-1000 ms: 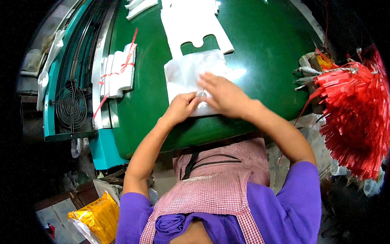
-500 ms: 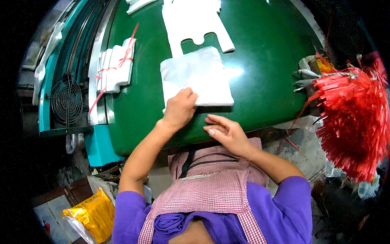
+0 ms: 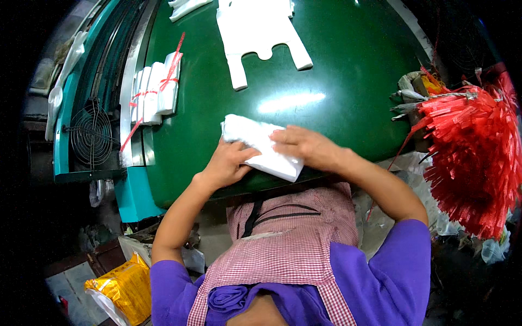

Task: The person folds white rectangular items on a green table, wraps them with red plastic strips, and ties them into bundles. The person places the finished bundles into a white sack and continues the process with new items.

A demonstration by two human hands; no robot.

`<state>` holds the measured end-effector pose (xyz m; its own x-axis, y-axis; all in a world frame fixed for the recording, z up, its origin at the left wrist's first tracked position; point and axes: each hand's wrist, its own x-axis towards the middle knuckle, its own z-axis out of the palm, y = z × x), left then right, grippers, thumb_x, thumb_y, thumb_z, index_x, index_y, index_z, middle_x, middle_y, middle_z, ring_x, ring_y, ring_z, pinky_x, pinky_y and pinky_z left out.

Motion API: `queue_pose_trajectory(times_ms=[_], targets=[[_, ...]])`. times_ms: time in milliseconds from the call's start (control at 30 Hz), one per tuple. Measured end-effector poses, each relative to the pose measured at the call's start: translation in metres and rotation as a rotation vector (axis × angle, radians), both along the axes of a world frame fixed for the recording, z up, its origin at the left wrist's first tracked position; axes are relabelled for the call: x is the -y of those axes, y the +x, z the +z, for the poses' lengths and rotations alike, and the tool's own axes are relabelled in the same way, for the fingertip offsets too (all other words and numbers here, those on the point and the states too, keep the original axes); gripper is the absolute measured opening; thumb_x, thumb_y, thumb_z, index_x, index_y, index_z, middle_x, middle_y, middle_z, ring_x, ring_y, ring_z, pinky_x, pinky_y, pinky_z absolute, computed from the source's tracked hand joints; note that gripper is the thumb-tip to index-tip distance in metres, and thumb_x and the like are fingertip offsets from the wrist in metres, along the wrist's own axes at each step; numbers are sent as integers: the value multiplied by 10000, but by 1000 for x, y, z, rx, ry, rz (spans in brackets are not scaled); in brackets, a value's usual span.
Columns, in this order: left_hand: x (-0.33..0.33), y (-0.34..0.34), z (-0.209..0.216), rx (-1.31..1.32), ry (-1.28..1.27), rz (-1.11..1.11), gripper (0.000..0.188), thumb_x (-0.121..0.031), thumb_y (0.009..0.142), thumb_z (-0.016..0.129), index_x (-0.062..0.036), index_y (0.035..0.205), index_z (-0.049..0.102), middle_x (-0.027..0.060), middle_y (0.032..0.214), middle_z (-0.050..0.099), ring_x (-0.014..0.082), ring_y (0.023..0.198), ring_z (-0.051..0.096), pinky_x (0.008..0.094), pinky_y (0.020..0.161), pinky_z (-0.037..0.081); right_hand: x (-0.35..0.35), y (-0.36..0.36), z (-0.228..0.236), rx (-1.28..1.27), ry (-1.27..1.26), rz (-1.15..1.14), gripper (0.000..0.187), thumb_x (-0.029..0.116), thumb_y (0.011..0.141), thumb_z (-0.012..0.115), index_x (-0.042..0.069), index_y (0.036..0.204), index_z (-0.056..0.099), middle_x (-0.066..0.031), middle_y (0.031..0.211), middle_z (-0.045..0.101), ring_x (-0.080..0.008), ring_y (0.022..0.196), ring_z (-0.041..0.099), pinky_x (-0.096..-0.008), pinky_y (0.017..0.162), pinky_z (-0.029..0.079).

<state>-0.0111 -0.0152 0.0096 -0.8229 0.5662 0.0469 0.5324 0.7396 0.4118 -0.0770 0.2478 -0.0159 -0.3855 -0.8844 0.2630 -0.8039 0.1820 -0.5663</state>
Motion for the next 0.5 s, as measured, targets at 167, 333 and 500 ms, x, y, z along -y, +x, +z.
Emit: queue_pose_trajectory(times_ms=[167,333,500], targets=[[-16,-43,41,-344,-79,-136,215,-118,656,657,-109,868,625,62,1185,574,293,1139,508,510,955,361,8,-35,10,-354,207,157,416,88,843,472,34,1250,534,-153,1364,470,-287,1292,423,-436,1104,295],[-16,-34,24,81,-196,-141,222,-156,709,659,-76,917,659,82,1391,466,365,1293,396,628,1026,286,-12,-15,27,172,196,77,412,26,855,501,-5,1265,512,-206,1405,415,-329,1330,369,-432,1112,279],[-42,14,11,16,-105,-29,421,-144,658,727,-77,1056,603,125,1388,454,403,1279,397,622,993,307,2,50,46,-32,394,-247,663,396,776,672,-85,1208,525,-324,1353,401,-426,1299,365,-467,1052,331]])
